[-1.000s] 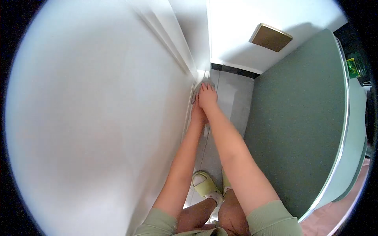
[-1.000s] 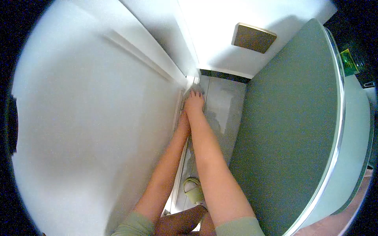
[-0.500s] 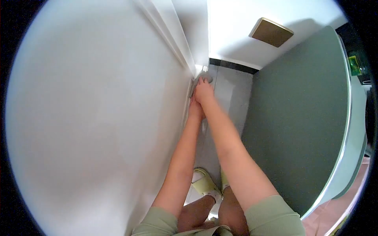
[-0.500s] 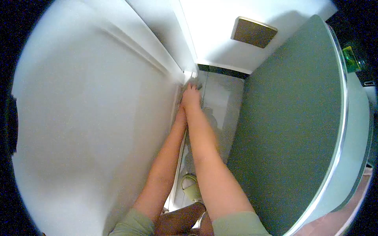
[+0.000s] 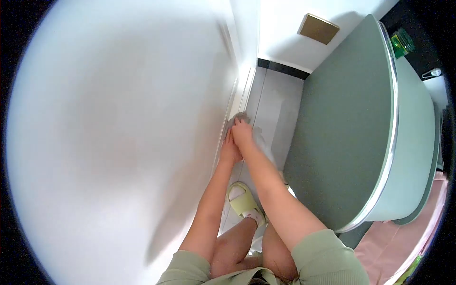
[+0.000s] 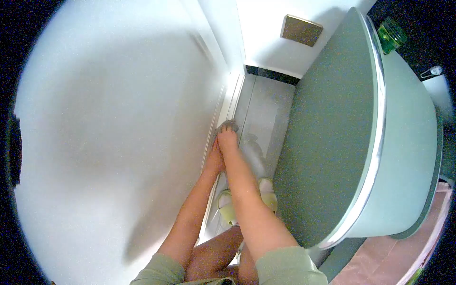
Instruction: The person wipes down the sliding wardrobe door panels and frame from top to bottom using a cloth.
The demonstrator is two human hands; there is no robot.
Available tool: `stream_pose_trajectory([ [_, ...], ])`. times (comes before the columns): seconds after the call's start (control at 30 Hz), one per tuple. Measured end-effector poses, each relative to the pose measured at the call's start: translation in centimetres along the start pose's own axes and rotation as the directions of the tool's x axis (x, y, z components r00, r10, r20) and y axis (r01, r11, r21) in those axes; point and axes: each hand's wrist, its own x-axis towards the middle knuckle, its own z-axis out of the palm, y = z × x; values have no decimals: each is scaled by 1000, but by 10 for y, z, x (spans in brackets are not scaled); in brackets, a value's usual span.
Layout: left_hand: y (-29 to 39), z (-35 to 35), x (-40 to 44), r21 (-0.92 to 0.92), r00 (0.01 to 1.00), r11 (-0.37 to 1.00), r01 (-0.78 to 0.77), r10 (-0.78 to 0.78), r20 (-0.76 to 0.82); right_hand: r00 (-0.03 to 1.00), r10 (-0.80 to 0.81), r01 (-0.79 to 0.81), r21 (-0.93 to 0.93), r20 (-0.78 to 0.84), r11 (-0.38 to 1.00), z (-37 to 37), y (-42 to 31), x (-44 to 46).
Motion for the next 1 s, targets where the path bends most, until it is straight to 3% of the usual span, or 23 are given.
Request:
stream_pose_trajectory([
  [0.03, 4, -6, -13, -114, 999, 992, 45, -43, 14, 1000, -9, 9, -13, 9, 1000, 3, -4, -8],
  [0.13, -7, 19, -39, -44, 996, 999, -15, 11, -83, 997, -71, 72, -66, 19, 995, 20, -12, -27],
  [0.3, -9, 28, -94, -91, 997, 995, 41, -47, -59, 966, -259, 257, -130, 7, 958, 36, -26, -69],
  [0.43, -23, 46, -123, -170, 979, 985, -32, -3, -204, 993, -120, 119, 93, 3, 989, 40, -32, -97],
  [0.5, -6, 17, -144, -274, 978, 959, 68, -118, -171, 996, -82, 83, 272, -14, 959, 37, -24, -114],
  [0.53, 4, 3, -151, -329, 973, 938, 106, -166, -161, 994, -94, 105, 352, -49, 930, 27, -21, -126],
  [0.6, 9, 1, -162, -392, 919, 920, 0, -155, -362, 985, -117, 165, 497, -127, 852, 2, -19, -152],
  [0.63, 10, 0, -170, -411, 876, 910, -56, -153, -458, 990, -110, 138, 624, -83, 769, -4, -19, -161],
  [0.7, 34, -21, -189, -606, 849, 795, -30, -300, -435, 991, -132, 63, 834, 12, 549, -16, -12, -178],
  [0.83, 70, -63, -236, -845, 816, 534, 2, -489, -307, 966, -199, -95, 946, 163, 310, -46, -7, -216],
  [0.9, 70, -66, -255, -889, 799, 447, -97, -498, -337, 941, -233, -217, 965, 247, 146, -95, -18, -252],
  [1.0, 103, -114, -313, -925, 782, 314, -214, -513, -355, 888, -265, -350, 926, 377, 144, -171, -42, -303],
])
